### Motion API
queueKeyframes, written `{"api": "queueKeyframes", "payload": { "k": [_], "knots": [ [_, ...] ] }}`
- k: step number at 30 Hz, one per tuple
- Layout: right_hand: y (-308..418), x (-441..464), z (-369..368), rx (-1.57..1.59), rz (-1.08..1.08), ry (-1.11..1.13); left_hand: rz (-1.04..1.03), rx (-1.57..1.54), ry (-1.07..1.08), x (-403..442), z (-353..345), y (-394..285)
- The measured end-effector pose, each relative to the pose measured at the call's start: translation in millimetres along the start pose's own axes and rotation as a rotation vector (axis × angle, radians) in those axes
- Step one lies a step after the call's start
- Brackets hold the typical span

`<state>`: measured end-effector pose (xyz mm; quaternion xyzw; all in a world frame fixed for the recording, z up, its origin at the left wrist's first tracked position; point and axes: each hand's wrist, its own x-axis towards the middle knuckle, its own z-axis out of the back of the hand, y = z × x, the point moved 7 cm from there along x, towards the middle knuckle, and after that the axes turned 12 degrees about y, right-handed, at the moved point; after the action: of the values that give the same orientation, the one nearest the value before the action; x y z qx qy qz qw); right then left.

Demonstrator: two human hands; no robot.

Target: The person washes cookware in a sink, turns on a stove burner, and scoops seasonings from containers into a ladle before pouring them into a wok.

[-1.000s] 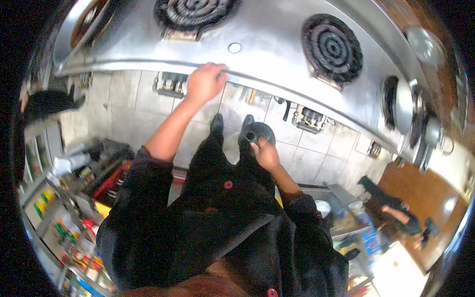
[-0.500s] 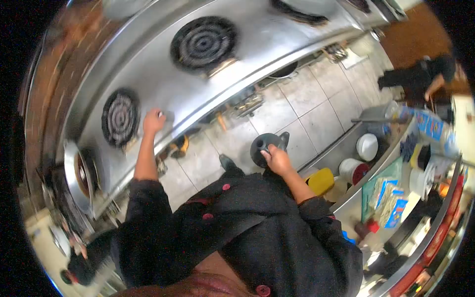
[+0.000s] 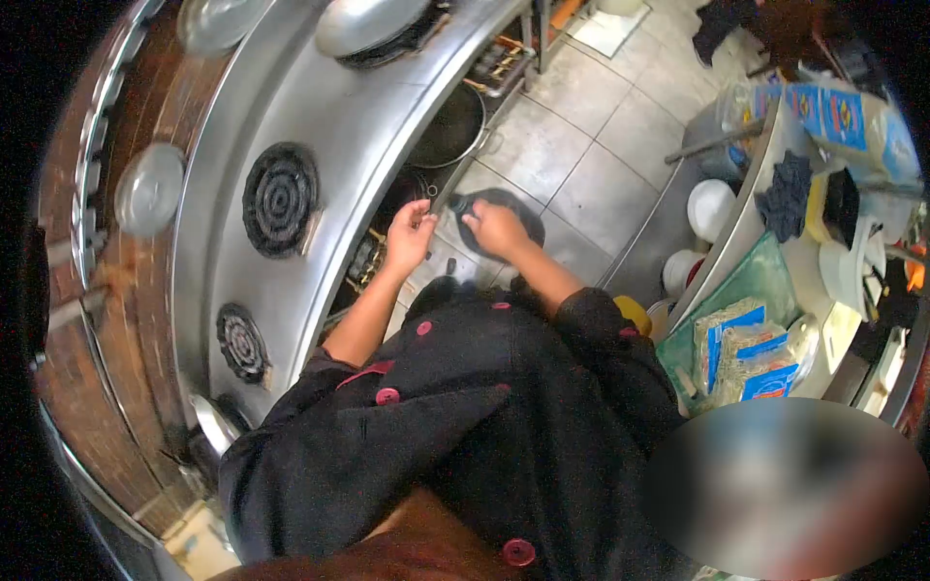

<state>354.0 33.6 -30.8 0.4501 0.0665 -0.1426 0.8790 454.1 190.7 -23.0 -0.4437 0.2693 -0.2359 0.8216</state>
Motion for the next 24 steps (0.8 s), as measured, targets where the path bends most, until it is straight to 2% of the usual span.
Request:
{"api": "queueKeyframes", "payload": {
  "k": [2,3,4,7,9,10,13,14,16,17,21,24],
  "knots": [
    [-41.1,2.6,22.4,0.089,-0.008,-0.158,0.003,0.125,0.054,14.4,-10.8,12.4],
    [-67.6,2.2,27.7,0.119,-0.103,-0.143,0.007,0.219,0.08,16.0,-13.1,23.5],
    [-89.8,-2.8,34.8,0.148,-0.204,-0.113,0.073,0.158,0.133,19.8,-15.7,59.7],
    [-148.2,-21.3,58.5,0.199,-0.389,-0.215,0.234,0.113,0.206,12.5,-14.5,62.8],
    [-190.5,-36.2,72.2,0.239,-0.466,-0.304,0.307,0.244,0.278,24.1,-18.5,72.7],
    [-204.6,-46.9,83.3,0.273,-0.49,-0.363,0.307,0.242,0.313,39.2,-25.4,80.8],
    [-243.0,-79.5,117.4,0.153,-0.703,-0.494,0.146,0.517,0.395,97.5,-61.8,97.6],
    [-252.5,-87.3,130.0,0.108,-0.76,-0.551,0.136,0.504,0.405,123.2,-78.6,86.9],
    [-275.3,-102.5,150.0,0.097,-0.9,-0.591,-0.047,0.442,0.461,159.3,-111.6,52.7],
    [-291.3,-105.6,157.8,0.066,-0.875,-0.681,-0.044,0.443,0.473,178.8,-127.6,43.5],
    [-327.0,-98.1,199.0,0.09,-0.97,-0.703,0.035,0.405,0.61,247.2,-200.2,13.5],
    [-370.3,-75.1,233.0,0.141,-0.956,-0.823,0.089,0.406,0.677,299.7,-265.1,-5.3]
  ]
}}
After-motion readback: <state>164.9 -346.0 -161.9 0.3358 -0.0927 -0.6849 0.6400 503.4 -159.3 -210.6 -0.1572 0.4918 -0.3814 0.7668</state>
